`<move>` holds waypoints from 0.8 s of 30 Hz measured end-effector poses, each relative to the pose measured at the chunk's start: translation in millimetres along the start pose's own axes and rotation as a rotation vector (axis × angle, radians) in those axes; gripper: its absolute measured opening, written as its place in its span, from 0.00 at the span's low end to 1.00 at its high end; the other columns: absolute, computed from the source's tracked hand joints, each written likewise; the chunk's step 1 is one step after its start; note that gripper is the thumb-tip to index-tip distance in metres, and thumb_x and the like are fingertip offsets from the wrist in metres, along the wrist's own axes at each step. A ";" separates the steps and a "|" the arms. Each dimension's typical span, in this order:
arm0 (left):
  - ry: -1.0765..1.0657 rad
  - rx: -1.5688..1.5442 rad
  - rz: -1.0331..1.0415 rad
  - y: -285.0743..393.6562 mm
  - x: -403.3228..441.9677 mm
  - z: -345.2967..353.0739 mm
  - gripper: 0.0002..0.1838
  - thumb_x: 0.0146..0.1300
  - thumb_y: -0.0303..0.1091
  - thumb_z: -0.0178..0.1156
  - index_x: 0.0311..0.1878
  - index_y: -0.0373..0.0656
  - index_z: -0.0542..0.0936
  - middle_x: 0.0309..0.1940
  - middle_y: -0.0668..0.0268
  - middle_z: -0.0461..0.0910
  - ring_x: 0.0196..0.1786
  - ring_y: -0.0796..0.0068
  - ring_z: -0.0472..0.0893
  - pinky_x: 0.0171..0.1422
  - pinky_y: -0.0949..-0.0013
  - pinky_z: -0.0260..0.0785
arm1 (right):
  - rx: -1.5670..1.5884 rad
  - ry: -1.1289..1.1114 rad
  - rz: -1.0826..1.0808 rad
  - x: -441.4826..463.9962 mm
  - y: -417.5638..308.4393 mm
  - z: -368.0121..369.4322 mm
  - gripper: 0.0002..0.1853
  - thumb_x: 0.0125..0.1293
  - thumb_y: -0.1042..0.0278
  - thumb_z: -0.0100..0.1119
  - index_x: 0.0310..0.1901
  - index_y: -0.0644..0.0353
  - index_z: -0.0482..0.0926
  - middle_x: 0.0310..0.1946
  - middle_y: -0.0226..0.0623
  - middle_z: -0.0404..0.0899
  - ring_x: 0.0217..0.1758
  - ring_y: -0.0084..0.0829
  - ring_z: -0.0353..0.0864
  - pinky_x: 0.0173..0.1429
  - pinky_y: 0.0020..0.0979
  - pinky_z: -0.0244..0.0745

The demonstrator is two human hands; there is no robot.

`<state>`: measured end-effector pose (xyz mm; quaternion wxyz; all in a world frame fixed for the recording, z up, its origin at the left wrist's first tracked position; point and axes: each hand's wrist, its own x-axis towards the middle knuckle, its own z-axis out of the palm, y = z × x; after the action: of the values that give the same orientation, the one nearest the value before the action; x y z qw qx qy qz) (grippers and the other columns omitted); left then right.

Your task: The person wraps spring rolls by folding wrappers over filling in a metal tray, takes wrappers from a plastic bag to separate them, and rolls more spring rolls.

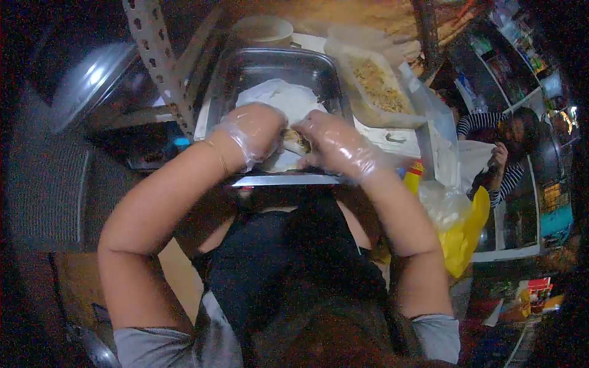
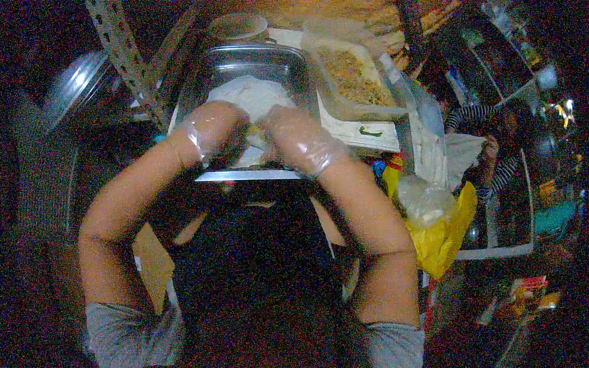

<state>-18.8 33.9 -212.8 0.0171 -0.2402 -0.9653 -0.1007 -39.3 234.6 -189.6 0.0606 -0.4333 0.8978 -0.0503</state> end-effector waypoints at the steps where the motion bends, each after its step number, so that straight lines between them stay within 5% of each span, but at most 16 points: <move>1: 0.007 -0.002 -0.007 0.2 -0.2 -0.9 0.08 0.53 0.33 0.62 0.33 0.38 0.84 0.32 0.45 0.82 0.40 0.45 0.82 0.48 0.52 0.74 | 0.028 0.040 -0.023 -0.6 1.0 2.2 0.29 0.50 0.62 0.72 0.55 0.62 0.76 0.47 0.48 0.74 0.54 0.51 0.75 0.59 0.41 0.72; 12: -0.214 -0.202 -0.270 -26.5 20.7 2.0 0.21 0.52 0.49 0.71 0.43 0.45 0.87 0.39 0.51 0.84 0.42 0.52 0.83 0.51 0.57 0.74 | 0.099 0.129 -0.211 46.2 51.3 28.1 0.12 0.54 0.74 0.65 0.42 0.62 0.83 0.37 0.47 0.81 0.46 0.49 0.80 0.53 0.42 0.74; 18: -0.157 -0.277 -0.237 -51.8 29.9 33.7 0.21 0.52 0.48 0.72 0.43 0.43 0.87 0.40 0.51 0.84 0.43 0.54 0.84 0.51 0.60 0.74 | 0.294 -0.172 0.034 61.0 57.9 21.8 0.12 0.56 0.69 0.67 0.41 0.63 0.84 0.37 0.48 0.82 0.42 0.48 0.81 0.49 0.41 0.74; 24: -0.240 -0.268 -0.255 -51.2 29.7 30.9 0.21 0.51 0.47 0.72 0.42 0.40 0.86 0.39 0.49 0.84 0.42 0.52 0.84 0.50 0.60 0.74 | 0.131 -0.073 -0.067 45.9 35.6 15.7 0.15 0.56 0.63 0.69 0.42 0.62 0.84 0.37 0.49 0.81 0.43 0.47 0.81 0.50 0.42 0.74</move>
<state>-68.6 9.6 -250.2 -0.1430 -0.1264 -0.9610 -0.2002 -92.7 220.1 -213.3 0.1198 -0.4597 0.8748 -0.0952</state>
